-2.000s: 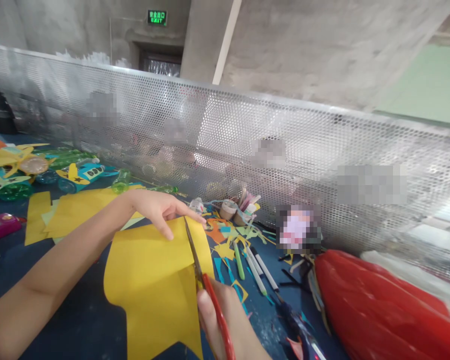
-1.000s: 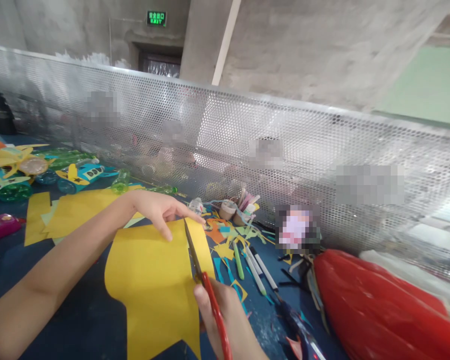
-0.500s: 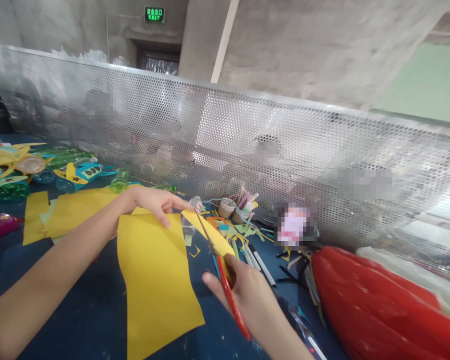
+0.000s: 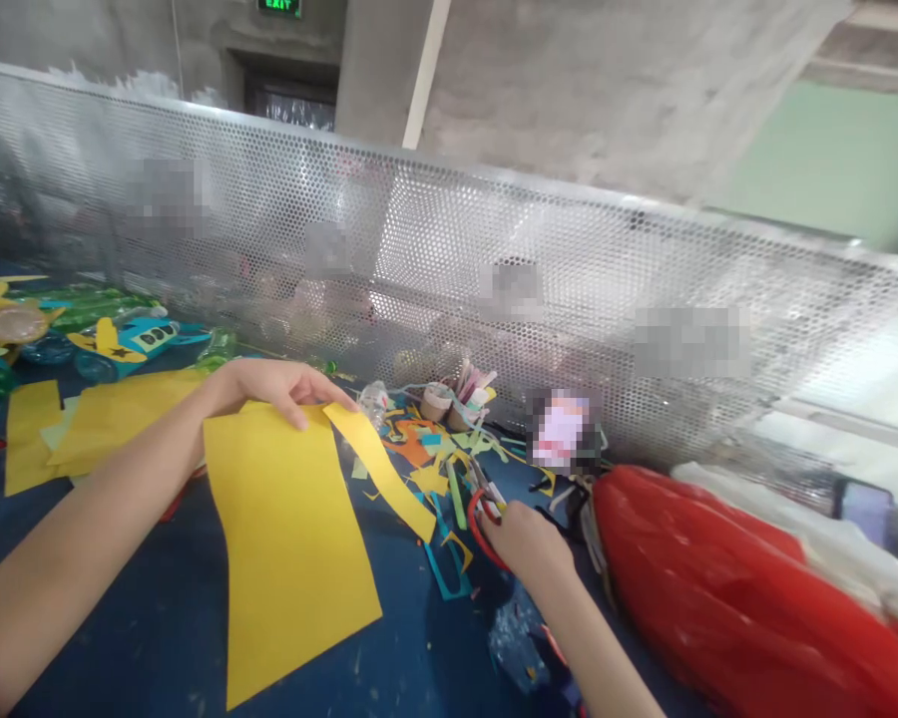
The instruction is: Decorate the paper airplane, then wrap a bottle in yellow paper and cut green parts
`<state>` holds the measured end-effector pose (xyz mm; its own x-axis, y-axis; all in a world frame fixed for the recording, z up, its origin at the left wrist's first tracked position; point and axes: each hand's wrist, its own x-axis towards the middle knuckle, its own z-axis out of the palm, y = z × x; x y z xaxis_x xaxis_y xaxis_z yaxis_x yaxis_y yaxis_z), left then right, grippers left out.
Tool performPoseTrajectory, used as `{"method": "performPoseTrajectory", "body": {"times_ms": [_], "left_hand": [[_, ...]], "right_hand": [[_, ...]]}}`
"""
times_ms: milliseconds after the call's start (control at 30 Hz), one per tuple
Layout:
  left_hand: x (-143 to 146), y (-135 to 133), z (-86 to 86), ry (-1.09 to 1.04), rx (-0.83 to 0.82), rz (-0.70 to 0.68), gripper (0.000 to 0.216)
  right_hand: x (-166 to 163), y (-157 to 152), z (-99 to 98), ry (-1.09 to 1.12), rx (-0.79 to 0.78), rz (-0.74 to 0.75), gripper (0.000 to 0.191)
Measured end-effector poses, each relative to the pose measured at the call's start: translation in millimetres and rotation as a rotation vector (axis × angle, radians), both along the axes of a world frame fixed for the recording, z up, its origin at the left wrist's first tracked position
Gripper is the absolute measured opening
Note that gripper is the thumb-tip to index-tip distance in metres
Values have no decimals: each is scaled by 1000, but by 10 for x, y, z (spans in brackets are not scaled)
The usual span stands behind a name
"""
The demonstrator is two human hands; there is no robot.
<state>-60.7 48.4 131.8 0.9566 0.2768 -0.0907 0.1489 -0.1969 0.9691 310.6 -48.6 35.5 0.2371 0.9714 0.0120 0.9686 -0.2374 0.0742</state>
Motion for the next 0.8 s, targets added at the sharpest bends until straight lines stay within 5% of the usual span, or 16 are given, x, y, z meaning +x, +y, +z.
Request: {"method": "performPoseTrajectory", "body": {"times_ms": [233, 433, 533, 633, 700, 800], "left_hand": [[51, -118, 73, -47, -36, 22, 64], [102, -225, 129, -3, -87, 20, 73], [133, -268, 147, 9, -88, 36, 76], [148, -247, 136, 26, -57, 78, 76], [147, -192, 106, 30, -10, 93, 74], [138, -71, 31, -10, 94, 116, 70]], "right_hand": [[-60, -22, -79, -37, 91, 36, 33], [-144, 7, 42, 27, 245, 149, 38], [-334, -107, 153, 535, 234, 342, 38], [-610, -306, 219, 1234, -90, 559, 51], [-756, -388, 202, 1392, -280, 593, 54], [-785, -320, 69, 1355, -156, 517, 49]]}}
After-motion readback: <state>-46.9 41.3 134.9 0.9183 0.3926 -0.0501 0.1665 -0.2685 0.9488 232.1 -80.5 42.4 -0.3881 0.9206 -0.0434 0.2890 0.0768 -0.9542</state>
